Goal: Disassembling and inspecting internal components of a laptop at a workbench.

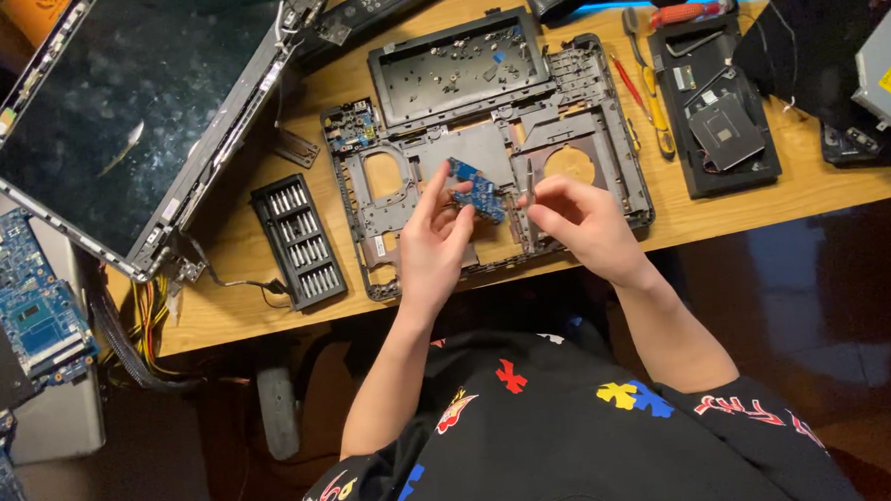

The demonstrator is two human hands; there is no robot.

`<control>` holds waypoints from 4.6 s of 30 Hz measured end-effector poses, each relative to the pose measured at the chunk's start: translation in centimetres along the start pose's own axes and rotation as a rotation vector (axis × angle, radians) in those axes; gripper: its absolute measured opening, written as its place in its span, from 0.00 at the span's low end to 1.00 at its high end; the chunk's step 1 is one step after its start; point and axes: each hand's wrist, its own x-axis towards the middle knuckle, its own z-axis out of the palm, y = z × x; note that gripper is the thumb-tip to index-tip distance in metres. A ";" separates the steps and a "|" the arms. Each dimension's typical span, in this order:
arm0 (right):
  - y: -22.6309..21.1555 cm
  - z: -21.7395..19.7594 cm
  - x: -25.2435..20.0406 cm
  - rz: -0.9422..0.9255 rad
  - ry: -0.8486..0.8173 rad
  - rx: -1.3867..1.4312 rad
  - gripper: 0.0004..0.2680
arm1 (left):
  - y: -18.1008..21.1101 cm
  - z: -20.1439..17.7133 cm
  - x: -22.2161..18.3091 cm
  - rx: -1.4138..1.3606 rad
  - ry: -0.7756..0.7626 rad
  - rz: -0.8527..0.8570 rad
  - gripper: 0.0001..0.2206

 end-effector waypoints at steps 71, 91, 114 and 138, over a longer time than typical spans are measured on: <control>-5.5 3.3 2.9 -0.141 0.072 -0.096 0.07 | 1.5 -13.3 -3.6 1.451 0.743 0.415 0.09; -3.7 1.2 0.9 -0.262 0.033 -0.163 0.07 | 3.8 -11.6 -2.9 1.750 0.524 0.210 0.30; 0.8 -13.2 3.8 -0.257 0.357 -1.139 0.03 | 3.5 -1.2 -4.1 -0.555 -0.062 -0.171 0.33; 0.7 -12.4 1.6 -0.224 0.374 -1.261 0.05 | 1.2 -2.0 -4.3 -0.540 -0.038 -0.242 0.18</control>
